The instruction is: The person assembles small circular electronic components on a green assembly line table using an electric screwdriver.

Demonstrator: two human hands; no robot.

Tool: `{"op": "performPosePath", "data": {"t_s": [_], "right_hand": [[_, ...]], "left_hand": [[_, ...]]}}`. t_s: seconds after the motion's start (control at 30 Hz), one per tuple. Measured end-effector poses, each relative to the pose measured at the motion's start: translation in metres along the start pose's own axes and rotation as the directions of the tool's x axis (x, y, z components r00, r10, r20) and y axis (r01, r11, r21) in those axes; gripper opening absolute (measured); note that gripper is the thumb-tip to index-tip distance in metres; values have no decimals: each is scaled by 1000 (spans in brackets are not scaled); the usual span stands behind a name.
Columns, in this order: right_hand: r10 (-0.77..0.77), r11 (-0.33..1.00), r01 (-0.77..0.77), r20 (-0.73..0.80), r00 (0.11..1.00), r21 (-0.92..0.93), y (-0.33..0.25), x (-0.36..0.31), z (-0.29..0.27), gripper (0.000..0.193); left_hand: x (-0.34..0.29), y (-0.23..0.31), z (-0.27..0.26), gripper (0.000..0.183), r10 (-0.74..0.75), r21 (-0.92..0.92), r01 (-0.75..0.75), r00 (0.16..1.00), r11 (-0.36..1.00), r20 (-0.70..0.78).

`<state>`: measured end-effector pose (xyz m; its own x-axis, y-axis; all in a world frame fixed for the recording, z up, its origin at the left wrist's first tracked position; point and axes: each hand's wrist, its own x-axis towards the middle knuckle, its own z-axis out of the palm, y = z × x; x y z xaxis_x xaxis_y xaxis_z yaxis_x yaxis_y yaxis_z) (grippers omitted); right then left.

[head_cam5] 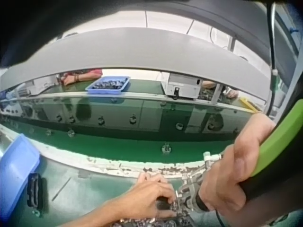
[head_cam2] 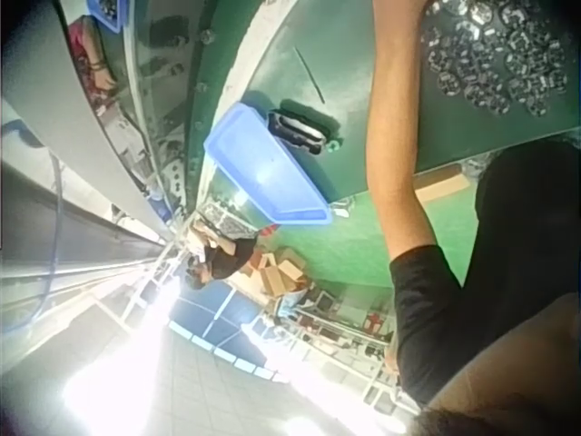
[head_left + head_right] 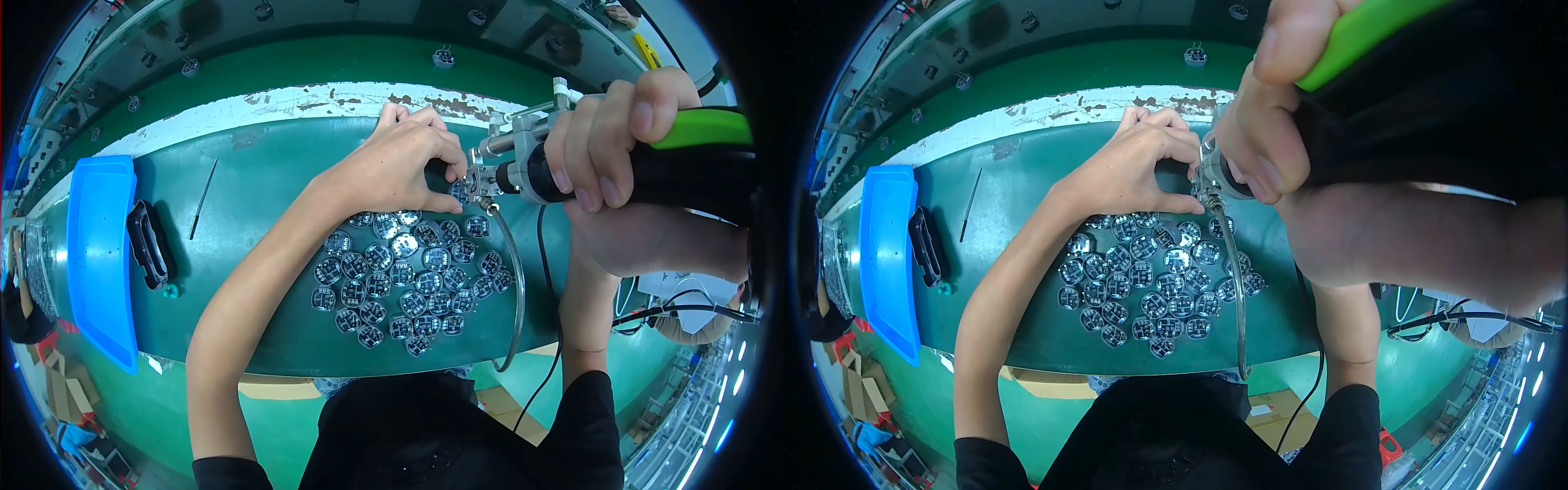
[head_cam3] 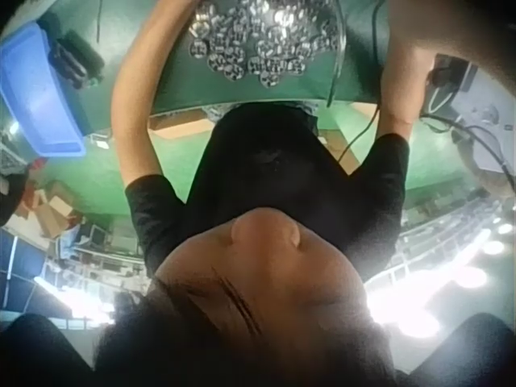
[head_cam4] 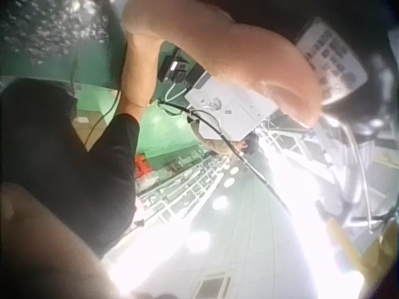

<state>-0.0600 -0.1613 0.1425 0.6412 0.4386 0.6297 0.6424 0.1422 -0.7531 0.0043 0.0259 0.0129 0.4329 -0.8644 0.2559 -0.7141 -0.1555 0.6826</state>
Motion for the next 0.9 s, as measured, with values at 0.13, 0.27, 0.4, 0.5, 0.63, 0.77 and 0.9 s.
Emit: {"op": "performPosePath", "data": {"t_s": [0.13,0.27,0.4,0.5,0.63,0.77,0.9], "right_hand": [[11,1000,-11,-48,999,2,-4,-2,5,104],[39,999,-36,-112,993,32,-21,-5,1,91],[66,995,-53,-164,984,83,-35,-15,-13,81],[85,993,-68,-176,981,100,-46,-21,-25,79],[95,992,-79,-176,980,98,-30,-14,-1,80],[108,991,-91,-174,979,100,-21,-11,-3,80],[111,990,-95,-167,980,103,-18,-10,0,81]], "left_hand": [[0,4,-2,39,-33,13,33,999,999,9],[2,-2,1,38,19,12,-19,1000,1000,-22],[0,-4,0,36,15,-7,-15,1000,1000,-6],[1,-4,0,35,18,-27,-18,1000,999,-4],[1,-6,1,34,10,-21,-9,1000,1000,18],[-1,-7,0,35,10,-28,-10,1000,1000,10],[-1,-6,0,35,11,-3,-11,1000,1000,4]]}}
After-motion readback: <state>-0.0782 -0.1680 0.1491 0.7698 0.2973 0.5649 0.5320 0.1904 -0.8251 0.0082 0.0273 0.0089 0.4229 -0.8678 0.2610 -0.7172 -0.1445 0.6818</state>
